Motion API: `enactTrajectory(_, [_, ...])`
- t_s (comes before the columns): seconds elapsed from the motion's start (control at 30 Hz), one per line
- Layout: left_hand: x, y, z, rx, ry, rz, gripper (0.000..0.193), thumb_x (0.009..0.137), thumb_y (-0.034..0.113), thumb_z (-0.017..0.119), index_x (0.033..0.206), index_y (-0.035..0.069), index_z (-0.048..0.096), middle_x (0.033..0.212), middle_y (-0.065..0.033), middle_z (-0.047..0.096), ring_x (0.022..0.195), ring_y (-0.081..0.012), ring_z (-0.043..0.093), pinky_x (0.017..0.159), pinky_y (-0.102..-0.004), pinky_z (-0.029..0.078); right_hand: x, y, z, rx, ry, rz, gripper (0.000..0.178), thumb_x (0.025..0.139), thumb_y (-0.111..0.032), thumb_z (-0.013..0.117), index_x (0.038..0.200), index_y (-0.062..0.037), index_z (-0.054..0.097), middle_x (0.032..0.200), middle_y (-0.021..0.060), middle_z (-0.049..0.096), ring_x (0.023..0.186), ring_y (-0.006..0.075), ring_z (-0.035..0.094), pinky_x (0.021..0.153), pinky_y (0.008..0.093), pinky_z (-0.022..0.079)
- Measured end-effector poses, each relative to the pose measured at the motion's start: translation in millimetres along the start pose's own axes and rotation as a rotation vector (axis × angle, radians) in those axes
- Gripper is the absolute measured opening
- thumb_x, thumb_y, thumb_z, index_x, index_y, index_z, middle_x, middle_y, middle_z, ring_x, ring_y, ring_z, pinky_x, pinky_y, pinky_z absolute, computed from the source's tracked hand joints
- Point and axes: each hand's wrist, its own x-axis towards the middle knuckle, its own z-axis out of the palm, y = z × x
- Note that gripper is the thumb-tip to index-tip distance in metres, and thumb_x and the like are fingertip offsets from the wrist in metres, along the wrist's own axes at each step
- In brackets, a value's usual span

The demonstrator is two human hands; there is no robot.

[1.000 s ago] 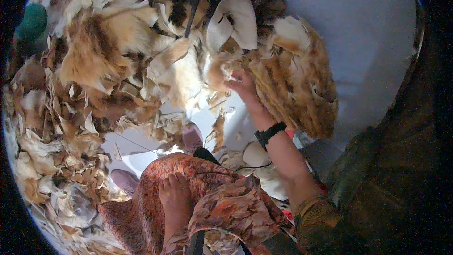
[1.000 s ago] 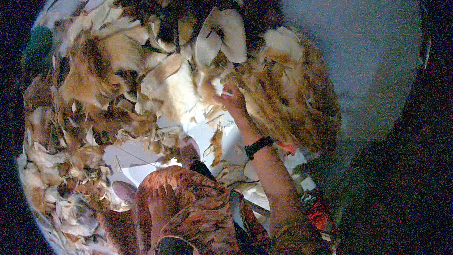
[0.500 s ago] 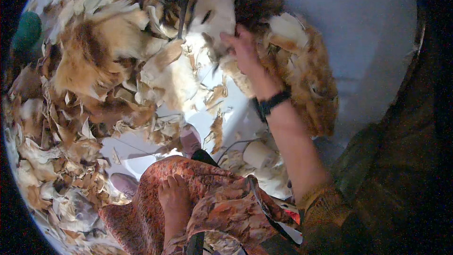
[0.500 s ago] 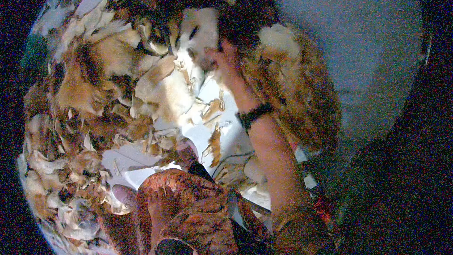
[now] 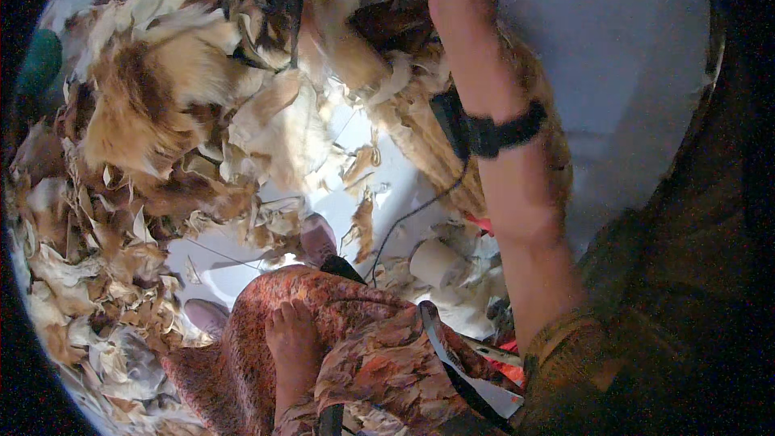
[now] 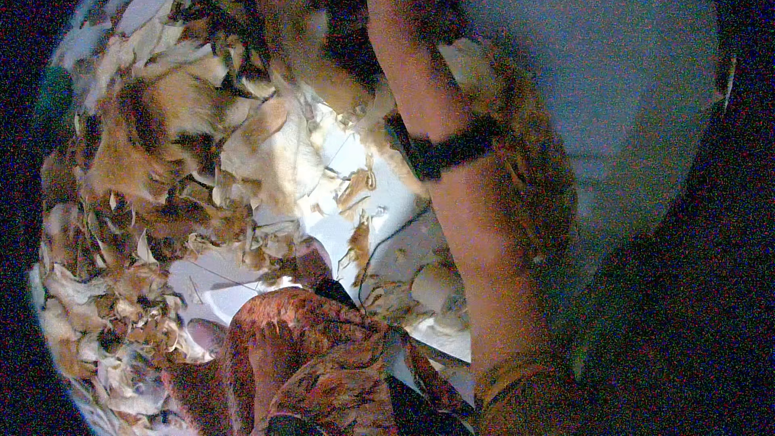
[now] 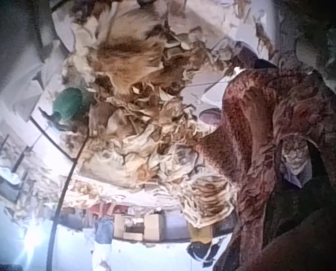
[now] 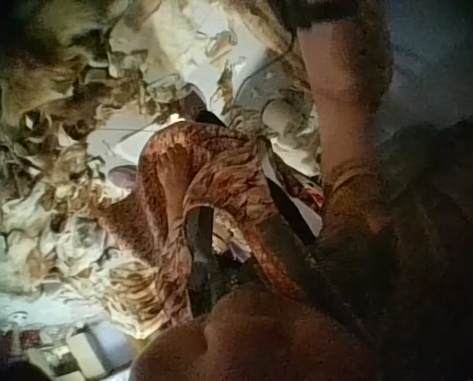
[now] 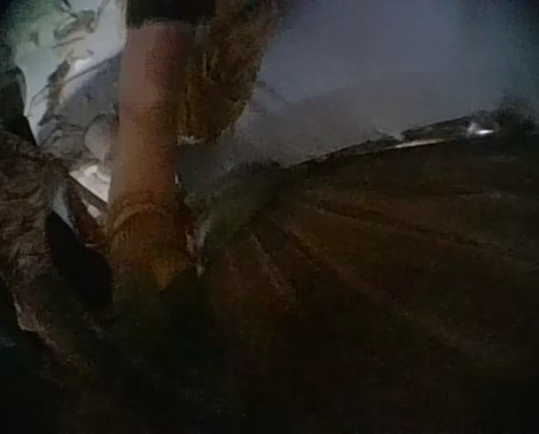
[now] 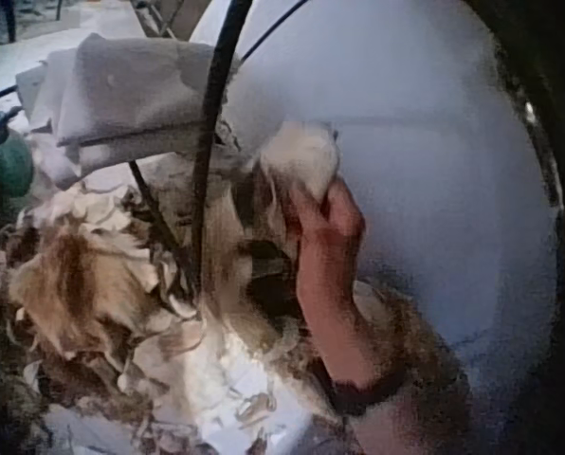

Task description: Skive and trim fur pelts and leather scraps using a skiving knife.

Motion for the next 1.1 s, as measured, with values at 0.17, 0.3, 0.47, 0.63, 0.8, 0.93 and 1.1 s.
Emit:
enactTrajectory(0.17, [0,-2,-1,-0.045,0.018,-0.004,0.029,0.077,0.014,0.056,0.103,0.000,0.057,0.089,-0.0102,0.056,0.081,-0.0231,0.059,0.067,-0.0341,0.050,17,85,-27,-0.218,0.171,0.164,0.020,0.085,-0.013,0.060,0.101,-0.0003,0.060,0.091,0.0069,0.060,0.077,0.0185,0.055,0.070,0.0311,0.045])
enactTrajectory(0.3, [-2,-5,-5,-0.028,-0.096,-0.036,0.029,0.077,0.014,0.056,0.104,0.000,0.056,0.090,-0.0102,0.056,0.083,-0.0235,0.059,0.069,-0.0347,0.050,-47,171,-101,-0.310,0.149,0.754,0.029,0.079,-0.003,0.063,0.108,-0.0040,0.056,0.091,0.0092,0.059,0.076,0.0195,0.059,0.074,0.0333,0.054])
enactTrajectory(0.47, [-4,-12,6,0.028,0.071,0.043,0.029,0.078,0.013,0.055,0.104,0.000,0.056,0.090,-0.0119,0.057,0.082,-0.0252,0.059,0.068,-0.0345,0.051,-92,247,-140,0.100,0.296,0.754,0.031,0.078,0.005,0.058,0.108,-0.0042,0.054,0.101,0.0140,0.056,0.091,0.0218,0.058,0.080,0.0344,0.054])
enactTrajectory(0.63, [2,-15,12,-0.006,0.038,0.015,0.023,0.081,0.013,0.054,0.100,0.000,0.056,0.092,-0.0126,0.058,0.080,-0.0247,0.059,0.067,-0.0347,0.051,-69,280,-142,0.350,0.363,1.001,0.015,0.080,-0.001,0.061,0.094,-0.0055,0.055,0.085,0.0093,0.054,0.072,0.0166,0.052,0.060,0.0267,0.046])
enactTrajectory(0.8, [9,-5,11,0.061,0.219,0.080,0.022,0.079,0.014,0.055,0.097,0.001,0.056,0.087,-0.0099,0.056,0.078,-0.0232,0.059,0.065,-0.0350,0.050,-57,284,-150,0.301,0.524,0.977,0.010,0.082,-0.006,0.063,0.081,-0.0089,0.054,0.064,0.0009,0.050,0.047,0.0097,0.041,0.039,0.0221,0.029])
enactTrajectory(0.93, [0,-9,10,0.018,0.037,-0.021,0.025,0.078,0.015,0.057,0.099,0.001,0.057,0.085,-0.0099,0.055,0.078,-0.0232,0.059,0.067,-0.0359,0.050,-94,226,-135,0.430,0.462,0.906,0.011,0.081,-0.007,0.065,0.081,-0.0098,0.054,0.063,-0.0006,0.048,0.048,0.0088,0.042,0.040,0.0212,0.031])
enactTrajectory(1.1, [8,-1,-1,-0.014,0.020,0.025,0.030,0.077,0.015,0.057,0.103,0.000,0.057,0.088,-0.0103,0.056,0.079,-0.0242,0.059,0.070,-0.0366,0.050,-141,159,-152,0.196,0.337,0.903,0.016,0.079,-0.006,0.069,0.082,-0.0108,0.055,0.065,-0.0011,0.052,0.050,0.0100,0.048,0.041,0.0225,0.036])
